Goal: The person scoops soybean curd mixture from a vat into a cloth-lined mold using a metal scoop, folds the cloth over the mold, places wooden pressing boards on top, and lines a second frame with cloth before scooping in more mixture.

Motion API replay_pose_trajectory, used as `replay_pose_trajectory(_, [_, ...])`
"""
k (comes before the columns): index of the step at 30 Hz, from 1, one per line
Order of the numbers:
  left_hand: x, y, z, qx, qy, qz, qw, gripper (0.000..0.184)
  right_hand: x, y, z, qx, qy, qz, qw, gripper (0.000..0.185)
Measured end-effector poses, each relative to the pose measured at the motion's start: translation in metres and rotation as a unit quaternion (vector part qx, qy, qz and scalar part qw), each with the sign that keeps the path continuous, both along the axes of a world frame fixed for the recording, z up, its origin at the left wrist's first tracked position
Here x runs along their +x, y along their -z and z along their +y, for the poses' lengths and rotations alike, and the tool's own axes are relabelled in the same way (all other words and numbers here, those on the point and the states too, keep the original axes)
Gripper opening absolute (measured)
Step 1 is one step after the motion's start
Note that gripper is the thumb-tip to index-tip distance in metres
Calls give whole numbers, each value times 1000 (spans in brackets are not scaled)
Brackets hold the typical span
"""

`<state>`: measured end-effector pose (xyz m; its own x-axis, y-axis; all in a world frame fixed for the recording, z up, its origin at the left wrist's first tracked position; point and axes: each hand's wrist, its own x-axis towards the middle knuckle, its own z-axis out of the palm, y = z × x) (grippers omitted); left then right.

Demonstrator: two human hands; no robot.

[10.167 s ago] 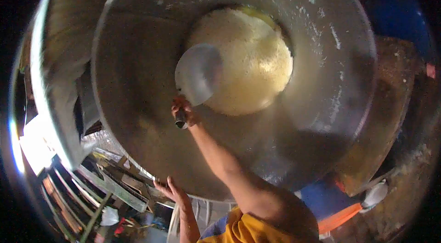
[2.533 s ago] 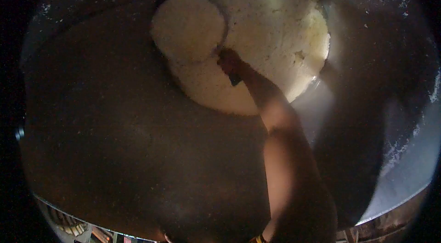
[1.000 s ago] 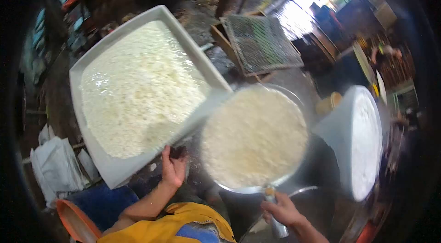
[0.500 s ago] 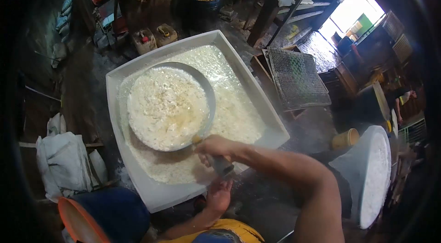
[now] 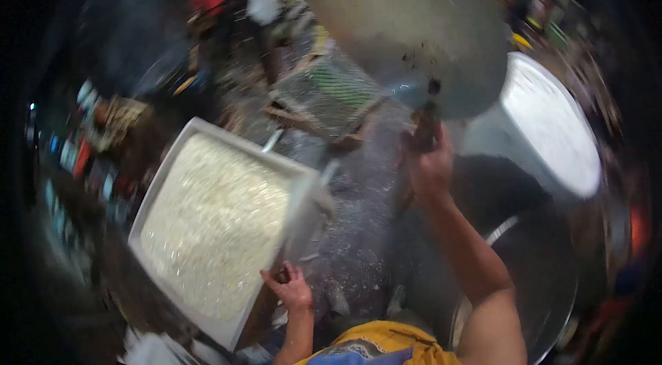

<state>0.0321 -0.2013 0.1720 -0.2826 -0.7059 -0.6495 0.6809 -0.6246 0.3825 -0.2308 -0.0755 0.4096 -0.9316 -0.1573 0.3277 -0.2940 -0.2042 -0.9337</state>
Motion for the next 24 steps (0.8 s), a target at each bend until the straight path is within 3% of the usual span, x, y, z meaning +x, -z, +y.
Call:
replay_pose_trajectory(1, [-12, -17, 8, -40, 19, -7, 999, 60, 4, 9, 54, 13, 12, -18, 1000, 17])
replay_pose_trajectory(3, [-36, 0, 32, -171, 117, -120, 971, 57, 24, 46, 171, 25, 49, -63, 996, 16])
replay_pose_trajectory(5, [-67, -9, 70, -238, 254, -146, 926, 52, 60, 98, 277, 24, 93, -260, 961, 15])
replay_pose_trajectory(7, [-104, -9, 121, -306, 394, -145, 855, 50, 111, 167, 365, -34, 182, -362, 914, 14])
replay_pose_trajectory(10, [-154, -5, 214, -372, 560, -139, 727, 48, 171, 262, 459, -115, 314, -467, 819, 10])
replay_pose_trajectory(13, [-195, -4, 319, -427, 661, -142, 600, 46, 211, 406, 538, -144, 445, -529, 708, 11])
replay_pose_trajectory(14, [-211, 8, 372, -449, 703, -131, 536, 50, 217, 467, 586, -155, 467, -555, 671, 14])
replay_pose_trajectory(15, [-220, 22, 392, -479, 710, -129, 500, 52, 222, 508, 606, -174, 503, -568, 627, 5])
replay_pose_trajectory(17, [-231, 52, 418, -537, 716, -125, 427, 54, 215, 576, 642, -207, 601, -565, 526, 15])
replay_pose_trajectory(18, [-235, 55, 435, -542, 733, -117, 393, 55, 205, 610, 658, -187, 648, -552, 490, 25])
replay_pose_trajectory(19, [-235, 60, 452, -560, 724, -160, 371, 56, 204, 690, 669, -103, 697, -536, 464, 30])
replay_pose_trajectory(21, [-238, 70, 484, -594, 694, -240, 329, 57, 186, 746, 689, 49, 741, -527, 412, 34])
replay_pose_trajectory(22, [-244, 75, 488, -625, 691, -225, 286, 60, 163, 736, 700, 115, 740, -537, 387, 33])
replay_pose_trajectory(24, [-241, 78, 480, -669, 650, -258, 253, 67, 141, 751, 707, 197, 666, -572, 437, 32])
